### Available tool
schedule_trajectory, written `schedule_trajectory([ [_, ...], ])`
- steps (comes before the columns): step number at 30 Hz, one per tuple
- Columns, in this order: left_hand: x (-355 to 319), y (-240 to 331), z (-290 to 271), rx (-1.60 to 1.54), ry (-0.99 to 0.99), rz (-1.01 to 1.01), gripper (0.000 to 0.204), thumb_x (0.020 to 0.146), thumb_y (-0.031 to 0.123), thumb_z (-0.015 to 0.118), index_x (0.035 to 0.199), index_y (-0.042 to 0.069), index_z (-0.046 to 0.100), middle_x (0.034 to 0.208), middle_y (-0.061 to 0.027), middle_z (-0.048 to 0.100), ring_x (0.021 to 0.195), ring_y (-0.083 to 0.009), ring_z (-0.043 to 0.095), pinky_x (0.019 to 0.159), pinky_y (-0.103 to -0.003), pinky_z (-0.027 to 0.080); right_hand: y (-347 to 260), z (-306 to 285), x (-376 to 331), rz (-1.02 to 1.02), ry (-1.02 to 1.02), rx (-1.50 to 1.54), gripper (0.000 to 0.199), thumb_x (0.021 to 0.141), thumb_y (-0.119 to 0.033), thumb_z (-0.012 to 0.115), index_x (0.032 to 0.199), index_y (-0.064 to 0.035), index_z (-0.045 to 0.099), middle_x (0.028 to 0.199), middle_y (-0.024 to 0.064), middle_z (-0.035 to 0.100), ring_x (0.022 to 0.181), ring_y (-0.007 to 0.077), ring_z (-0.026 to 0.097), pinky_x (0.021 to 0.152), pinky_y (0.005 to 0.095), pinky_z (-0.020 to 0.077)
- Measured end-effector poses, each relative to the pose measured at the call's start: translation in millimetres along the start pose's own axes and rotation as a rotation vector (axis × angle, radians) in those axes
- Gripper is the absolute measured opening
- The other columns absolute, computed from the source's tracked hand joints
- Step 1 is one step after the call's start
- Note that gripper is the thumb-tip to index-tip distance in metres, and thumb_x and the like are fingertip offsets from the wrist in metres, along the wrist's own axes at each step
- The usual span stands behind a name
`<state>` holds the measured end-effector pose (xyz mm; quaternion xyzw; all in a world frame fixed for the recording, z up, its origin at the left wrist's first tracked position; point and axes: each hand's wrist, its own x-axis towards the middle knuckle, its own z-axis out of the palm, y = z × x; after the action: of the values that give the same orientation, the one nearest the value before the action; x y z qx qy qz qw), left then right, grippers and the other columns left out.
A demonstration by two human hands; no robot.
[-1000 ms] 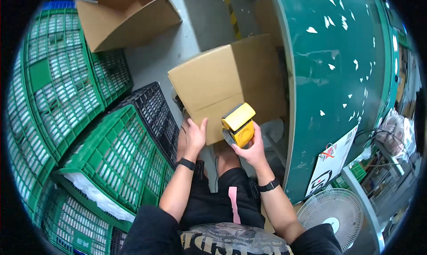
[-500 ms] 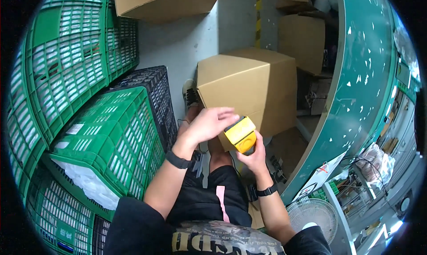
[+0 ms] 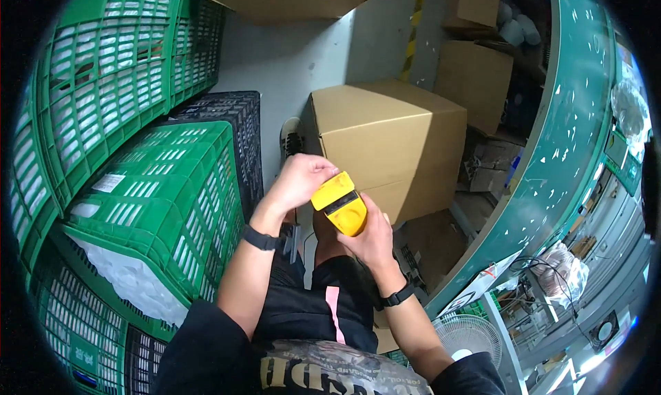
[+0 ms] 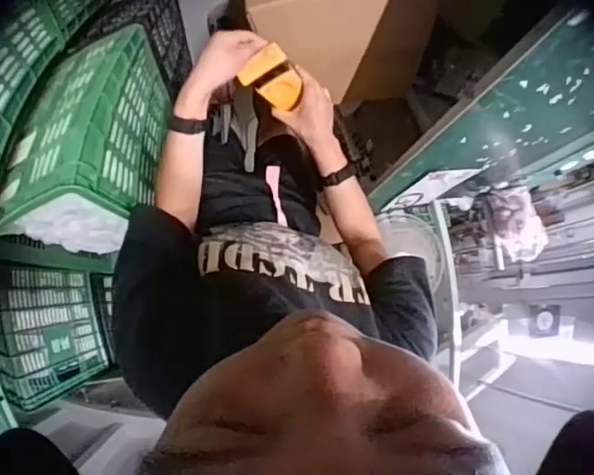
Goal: The person folds the flaps of a cardboard box, seals it with a tape dispenser, and sets it aside. They then pick up a flat cardboard sheet, unfold it into a box shape, and fold the bottom flaps before sealing them with the tape dispenser.
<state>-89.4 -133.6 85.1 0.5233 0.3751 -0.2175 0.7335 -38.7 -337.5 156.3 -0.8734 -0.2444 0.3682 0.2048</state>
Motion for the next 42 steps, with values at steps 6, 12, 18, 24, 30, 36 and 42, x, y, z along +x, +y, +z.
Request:
schedule_trajectory([
  [6,14,13,-30,-0.117,-0.135,-0.012,0.019,0.096,0.011,0.059,0.094,-0.006,0.068,0.085,-0.0099,0.071,0.074,-0.0143,0.069,0.070,-0.027,0.056,-3,5,-11,0.004,-0.037,-0.108,0.090,0.060,-0.023,0.083,0.136,-0.0009,0.039,0.113,0.0206,0.058,0.099,0.0392,0.057,0.089,0.0440,0.0475],
  [12,42,17,-65,-0.322,-0.175,0.064,0.018,0.095,0.011,0.060,0.092,-0.005,0.067,0.083,-0.0139,0.071,0.069,-0.0184,0.071,0.066,-0.029,0.059,17,9,-67,0.054,0.001,-0.129,0.089,0.062,-0.023,0.083,0.135,0.0015,0.039,0.114,0.0202,0.057,0.098,0.0397,0.056,0.089,0.0441,0.0474],
  [18,86,36,-77,-0.036,-0.166,-0.018,0.018,0.092,0.017,0.066,0.090,-0.001,0.068,0.076,-0.0087,0.070,0.067,-0.0143,0.069,0.061,-0.026,0.056,31,11,-101,0.219,-0.119,-0.125,0.084,0.064,-0.021,0.083,0.134,-0.0003,0.041,0.118,0.0200,0.057,0.103,0.0394,0.057,0.091,0.0443,0.0474],
  [24,115,20,-85,0.066,-0.143,0.000,0.018,0.091,0.019,0.069,0.088,0.002,0.068,0.074,-0.0041,0.069,0.065,-0.0106,0.067,0.058,-0.023,0.053,19,27,-81,0.274,-0.109,-0.057,0.083,0.065,-0.020,0.083,0.134,-0.0021,0.042,0.120,0.0205,0.058,0.106,0.0387,0.057,0.092,0.0442,0.0472],
  [30,137,-9,-75,0.068,-0.153,-0.011,0.016,0.089,0.018,0.070,0.085,0.003,0.068,0.071,-0.0029,0.067,0.063,-0.0095,0.065,0.056,-0.023,0.052,23,38,-83,0.301,-0.120,-0.045,0.083,0.065,-0.021,0.083,0.135,-0.0019,0.042,0.119,0.0210,0.059,0.106,0.0386,0.058,0.093,0.0439,0.0475],
  [36,148,-30,-71,0.039,-0.207,0.024,0.016,0.087,0.018,0.072,0.084,0.002,0.069,0.070,-0.0031,0.066,0.061,-0.0099,0.064,0.056,-0.023,0.052,24,43,-81,0.283,-0.071,-0.040,0.087,0.063,-0.020,0.083,0.136,-0.0006,0.042,0.112,0.0211,0.058,0.100,0.0388,0.058,0.086,0.0457,0.0464],
  [42,143,-34,-68,0.119,-0.244,0.033,0.017,0.090,0.019,0.070,0.088,0.004,0.062,0.071,-0.0028,0.064,0.063,-0.0105,0.062,0.057,-0.025,0.050,22,43,-81,0.345,-0.124,-0.009,0.083,0.066,-0.020,0.083,0.136,-0.0012,0.042,0.120,0.0213,0.058,0.108,0.0387,0.058,0.094,0.0440,0.0475],
])
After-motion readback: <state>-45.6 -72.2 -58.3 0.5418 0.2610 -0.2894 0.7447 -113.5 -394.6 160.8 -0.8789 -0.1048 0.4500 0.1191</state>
